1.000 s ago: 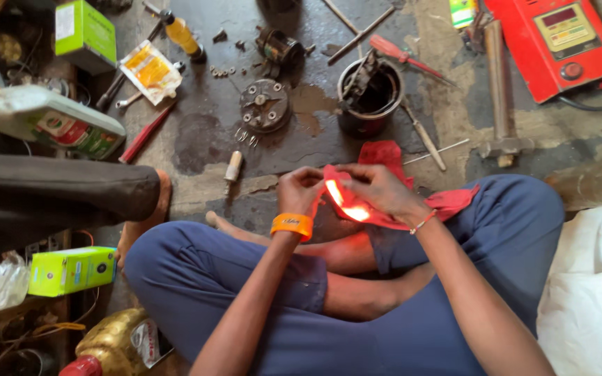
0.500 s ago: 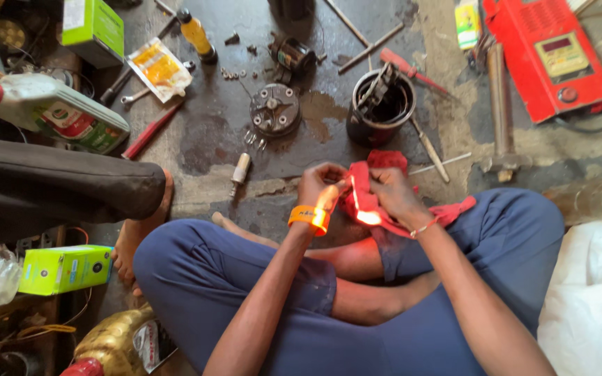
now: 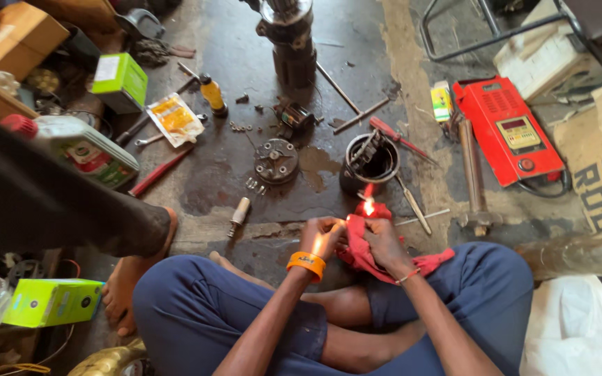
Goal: The person sits on the floor and cleans various disassembled mechanical parts using a red cloth and a screwdriver. They wipe the interior and exterior of a cylindrical metal housing and a smaller cylindrical component, occasionally using the screwdriver to scrape residue from crevices.
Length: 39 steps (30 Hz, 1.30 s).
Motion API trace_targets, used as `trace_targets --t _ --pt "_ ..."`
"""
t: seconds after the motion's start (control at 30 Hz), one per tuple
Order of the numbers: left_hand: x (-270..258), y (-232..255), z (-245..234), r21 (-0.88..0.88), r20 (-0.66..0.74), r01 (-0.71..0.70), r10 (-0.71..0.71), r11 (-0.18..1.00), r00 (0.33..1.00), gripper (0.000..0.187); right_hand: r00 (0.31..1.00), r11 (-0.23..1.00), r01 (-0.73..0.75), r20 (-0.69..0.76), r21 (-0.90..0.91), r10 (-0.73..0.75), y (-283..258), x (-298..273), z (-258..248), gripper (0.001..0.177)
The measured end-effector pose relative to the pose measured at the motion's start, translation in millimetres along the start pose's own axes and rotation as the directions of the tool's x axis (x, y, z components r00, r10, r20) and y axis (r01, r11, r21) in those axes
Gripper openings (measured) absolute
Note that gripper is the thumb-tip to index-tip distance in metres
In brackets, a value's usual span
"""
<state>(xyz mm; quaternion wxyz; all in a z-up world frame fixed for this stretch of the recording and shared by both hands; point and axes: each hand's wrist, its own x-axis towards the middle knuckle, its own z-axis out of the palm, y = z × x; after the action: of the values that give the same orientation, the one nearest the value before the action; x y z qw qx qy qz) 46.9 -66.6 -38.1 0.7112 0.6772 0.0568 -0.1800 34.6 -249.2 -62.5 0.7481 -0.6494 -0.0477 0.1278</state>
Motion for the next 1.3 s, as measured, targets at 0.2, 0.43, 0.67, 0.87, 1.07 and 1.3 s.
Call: trace_targets --t 0.2,0.43,0.67,0.87,1.07,1.3 --pt "15.0 -6.0 -2.8 0.117 -0.094 -0.232 0.243 0.966 0.965 0.017 0.983 0.980 -0.183 0.046 0.080 0.179 -9.6 6.0 -3.6 0.024" --pt "8.2 3.8 -5.6 0.071 -0.104 -0.139 0.146 0.988 0.984 0.006 0.994 0.995 -0.095 -0.050 -0.038 0.093 10.2 9.4 -10.7 0.011" --pt "-0.5 9.9 -1.5 0.304 -0.144 -0.134 0.185 0.943 0.972 0.019 0.989 0.973 -0.142 -0.055 -0.182 0.134 0.3 4.2 -1.6 0.018" --pt "-3.8 13.7 2.7 0.118 -0.093 -0.204 0.215 0.972 0.972 0.022 0.997 0.992 -0.075 0.022 0.102 0.073 10.0 9.4 -11.7 0.018" --pt "2.6 11.2 2.0 0.313 -0.077 -0.189 0.223 0.931 0.972 0.018 0.984 0.991 -0.130 -0.129 -0.023 0.126 45.6 18.5 -19.7 0.022" --pt "1.6 15.4 -1.1 0.241 -0.149 -0.141 0.181 0.960 0.972 0.018 0.989 0.990 -0.141 0.055 0.014 0.140 3.7 2.5 5.2 0.029"
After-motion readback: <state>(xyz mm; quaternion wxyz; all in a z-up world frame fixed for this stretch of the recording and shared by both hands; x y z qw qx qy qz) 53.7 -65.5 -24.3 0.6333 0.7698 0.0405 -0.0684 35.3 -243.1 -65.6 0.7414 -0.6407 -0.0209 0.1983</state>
